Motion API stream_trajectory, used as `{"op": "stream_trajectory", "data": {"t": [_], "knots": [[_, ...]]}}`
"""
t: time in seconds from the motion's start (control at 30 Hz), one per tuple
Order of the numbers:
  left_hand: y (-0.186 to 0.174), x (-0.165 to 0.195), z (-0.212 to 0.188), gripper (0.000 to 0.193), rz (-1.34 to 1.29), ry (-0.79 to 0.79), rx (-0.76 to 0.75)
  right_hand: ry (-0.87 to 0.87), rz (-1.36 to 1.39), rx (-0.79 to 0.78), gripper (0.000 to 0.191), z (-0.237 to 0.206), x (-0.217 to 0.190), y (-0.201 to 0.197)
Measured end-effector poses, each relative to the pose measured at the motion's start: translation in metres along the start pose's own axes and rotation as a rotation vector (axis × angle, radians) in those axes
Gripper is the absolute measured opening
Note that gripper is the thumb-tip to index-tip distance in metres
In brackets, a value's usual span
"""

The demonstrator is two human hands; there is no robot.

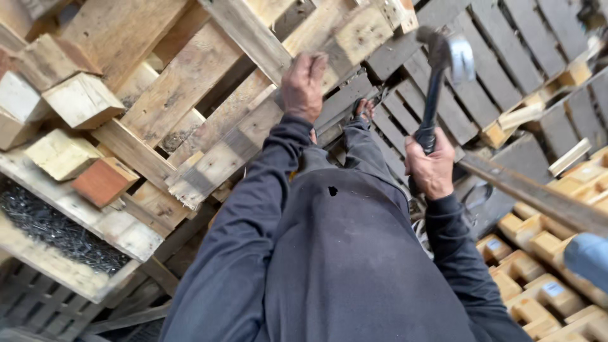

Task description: The person assembles a wooden pallet by placing small wooden blocks into gaps and securing them with nails using a hammer. The person repeatedly picks up blocks and nails, positions them, and hammers them into place.

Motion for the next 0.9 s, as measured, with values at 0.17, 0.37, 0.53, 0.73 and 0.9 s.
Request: {"op": "stream_trajectory", "data": {"t": [0.17,0.37,0.53,0.73,0.9], "knots": [[0.063,0.004,0.033,0.021,0.052,0.247,-0.161,0.081,0.124,0.069,0.022,-0.019,0.039,0.009],[0.103,-0.011,0.051,0.019,0.105,0.28,-0.268,0.135,0.066,-0.001,0.027,0.017,0.039,0.02],[0.096,-0.009,0.044,0.015,0.23,0.349,-0.211,0.201,-0.073,-0.078,0.031,0.035,0.02,0.006],[0.099,0.002,0.051,0.017,0.279,0.285,-0.38,-0.08,-0.026,-0.151,0.033,0.03,-0.011,-0.022],[0.099,-0.001,0.048,0.015,0.265,0.309,-0.352,-0.108,-0.033,-0.192,0.037,0.043,-0.021,-0.025]]}}
Point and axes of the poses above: each hand's wrist, its own z-axis towards the middle knuckle, its own y-axis out of the palm, x = y × z, the point moved 1 cm from there along z, towards the middle knuckle, and after that the axes turned 1 degree about z, right-handed, at the moved point
